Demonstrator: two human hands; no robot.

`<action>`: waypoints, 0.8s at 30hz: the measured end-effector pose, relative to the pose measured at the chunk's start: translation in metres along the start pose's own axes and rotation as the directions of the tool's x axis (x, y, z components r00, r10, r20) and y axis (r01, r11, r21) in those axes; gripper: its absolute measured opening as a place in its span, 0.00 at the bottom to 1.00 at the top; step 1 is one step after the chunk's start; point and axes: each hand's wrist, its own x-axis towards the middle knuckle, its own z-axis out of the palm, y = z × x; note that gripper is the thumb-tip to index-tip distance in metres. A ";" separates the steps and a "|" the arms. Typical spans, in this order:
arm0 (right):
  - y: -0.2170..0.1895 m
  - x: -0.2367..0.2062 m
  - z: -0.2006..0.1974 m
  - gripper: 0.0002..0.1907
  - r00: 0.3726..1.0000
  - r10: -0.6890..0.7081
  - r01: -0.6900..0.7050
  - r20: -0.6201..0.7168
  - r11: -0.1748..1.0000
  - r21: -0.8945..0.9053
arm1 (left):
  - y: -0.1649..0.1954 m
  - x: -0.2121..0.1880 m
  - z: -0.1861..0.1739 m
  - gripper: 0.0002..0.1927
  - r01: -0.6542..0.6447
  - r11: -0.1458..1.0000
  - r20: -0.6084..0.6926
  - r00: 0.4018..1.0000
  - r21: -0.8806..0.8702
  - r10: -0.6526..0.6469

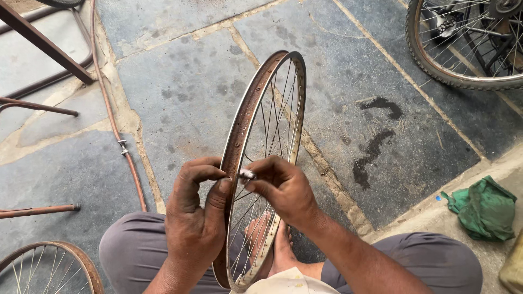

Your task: The person threads and adjusts spokes on a bicycle wheel rim by hand, selecting small metal parts from a container on the floor.

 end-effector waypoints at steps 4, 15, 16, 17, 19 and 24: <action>0.007 0.005 -0.022 0.16 0.974 0.005 0.004 -0.225 0.999 0.041 | 0.002 0.002 0.000 0.07 -0.048 0.986 -0.024 0.999 -0.162 0.045; 0.047 -0.019 -0.078 0.13 0.873 0.279 -0.380 -0.401 0.903 -0.199 | 0.013 0.009 0.001 0.05 -0.310 0.912 0.193 0.945 0.270 0.264; 0.048 -0.023 -0.074 0.11 0.891 0.250 -0.416 -0.379 0.782 -0.463 | 0.013 0.009 0.001 0.05 -0.292 0.912 0.188 0.951 0.286 0.245; 0.051 -0.023 -0.068 0.11 0.910 0.227 -0.412 -0.348 0.595 -0.690 | 0.012 0.009 0.002 0.05 -0.278 0.917 0.176 0.956 0.287 0.235; 0.054 -0.027 -0.049 0.14 0.979 -0.130 -0.053 -0.157 0.583 -0.811 | 0.011 0.008 0.003 0.05 -0.248 0.925 0.153 0.965 0.289 0.211; 0.065 -0.029 -0.007 0.13 0.915 -0.403 0.153 -0.018 0.388 -0.909 | 0.005 0.008 0.003 0.06 -0.218 0.951 0.181 0.967 0.219 0.180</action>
